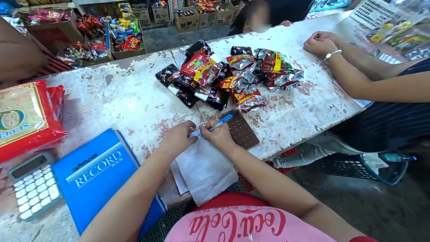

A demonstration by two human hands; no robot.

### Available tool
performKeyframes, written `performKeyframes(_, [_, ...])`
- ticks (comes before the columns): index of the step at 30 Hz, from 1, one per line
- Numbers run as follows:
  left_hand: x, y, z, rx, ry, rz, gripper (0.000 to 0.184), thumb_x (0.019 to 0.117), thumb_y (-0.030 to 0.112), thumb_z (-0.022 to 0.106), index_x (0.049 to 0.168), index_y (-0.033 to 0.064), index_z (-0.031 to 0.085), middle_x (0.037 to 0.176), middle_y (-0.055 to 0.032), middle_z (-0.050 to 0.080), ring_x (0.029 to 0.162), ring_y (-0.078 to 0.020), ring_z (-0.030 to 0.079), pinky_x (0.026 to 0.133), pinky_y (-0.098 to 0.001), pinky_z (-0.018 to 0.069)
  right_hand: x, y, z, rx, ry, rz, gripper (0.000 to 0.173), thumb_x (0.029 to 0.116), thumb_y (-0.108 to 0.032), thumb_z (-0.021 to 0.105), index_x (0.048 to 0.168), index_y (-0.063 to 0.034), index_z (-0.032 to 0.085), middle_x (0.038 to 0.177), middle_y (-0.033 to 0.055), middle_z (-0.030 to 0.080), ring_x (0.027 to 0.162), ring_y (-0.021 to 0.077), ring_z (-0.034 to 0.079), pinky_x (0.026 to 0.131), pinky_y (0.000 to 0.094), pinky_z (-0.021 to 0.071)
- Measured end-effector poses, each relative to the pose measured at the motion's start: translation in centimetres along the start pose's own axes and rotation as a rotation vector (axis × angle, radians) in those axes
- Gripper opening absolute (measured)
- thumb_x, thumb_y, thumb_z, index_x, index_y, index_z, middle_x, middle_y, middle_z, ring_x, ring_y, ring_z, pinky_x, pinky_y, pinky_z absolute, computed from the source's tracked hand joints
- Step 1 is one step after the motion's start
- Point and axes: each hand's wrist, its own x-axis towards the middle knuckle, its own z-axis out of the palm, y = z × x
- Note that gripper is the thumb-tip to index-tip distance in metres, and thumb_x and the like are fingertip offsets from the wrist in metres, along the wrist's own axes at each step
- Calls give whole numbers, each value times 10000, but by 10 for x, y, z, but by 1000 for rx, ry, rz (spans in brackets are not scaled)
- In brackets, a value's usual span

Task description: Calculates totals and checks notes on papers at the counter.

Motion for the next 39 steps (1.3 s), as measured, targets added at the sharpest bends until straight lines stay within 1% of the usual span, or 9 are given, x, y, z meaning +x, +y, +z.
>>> performKeyframes(5, [-1,2,-1,15,-17,-9,436,989,296,671,1355,78,575,1010,-136,692,930,-298,666,882,-527,519,0,0,1,3,13,-17,314,875,-170,716,628,-112,531,557,-80,472,514,-22,431,524,182,373])
performKeyframes(8, [0,-2,1,3,5,16,429,983,289,676,1341,68,591,994,-151,695,913,-324,670,858,-559,525,1,2,2,18,11,-22,307,866,-165,717,630,-102,531,565,-73,465,523,-8,427,529,193,374])
performKeyframes(12, [0,-2,1,5,7,8,427,982,286,678,1341,72,591,999,-150,694,919,-324,670,860,-563,524,0,3,3,32,-1,-22,312,870,-156,718,627,-103,530,562,-74,467,520,-10,427,525,188,372])
performKeyframes(19, [0,-1,2,7,8,9,430,982,285,677,1341,66,587,1009,-142,693,923,-308,667,870,-539,524,0,2,3,-25,3,-39,316,876,-169,703,625,-100,523,571,-67,457,537,-1,425,542,200,374])
performKeyframes(27, [-1,0,1,13,-1,-5,438,984,298,676,1350,75,585,1033,-142,695,946,-304,670,888,-531,522,0,3,0,-44,-19,-34,304,879,-171,690,631,-102,528,567,-69,460,531,-2,426,533,203,365])
performKeyframes(31, [-1,0,1,19,9,9,434,983,297,677,1343,70,590,1007,-145,699,931,-312,670,880,-537,521,0,2,1,3,25,-51,298,871,-134,694,626,-109,528,568,-73,470,527,-18,431,527,176,369])
performKeyframes(34, [-1,1,1,23,4,4,437,986,302,675,1349,77,585,1008,-137,697,936,-302,668,885,-528,519,0,2,1,-6,18,-49,302,865,-121,682,614,-116,513,564,-73,460,525,-13,428,515,182,359])
performKeyframes(37, [-1,0,1,8,8,1,440,981,299,679,1349,76,590,998,-146,691,927,-315,664,876,-549,518,1,3,0,-22,-10,-43,284,869,-141,680,631,-100,531,573,-55,486,536,7,459,531,212,394])
performKeyframes(39, [0,-1,2,5,7,3,441,979,299,683,1347,75,591,996,-150,690,925,-320,663,871,-557,517,1,4,1,2,-1,-41,289,872,-146,688,632,-101,534,569,-62,485,526,-3,449,525,200,386])
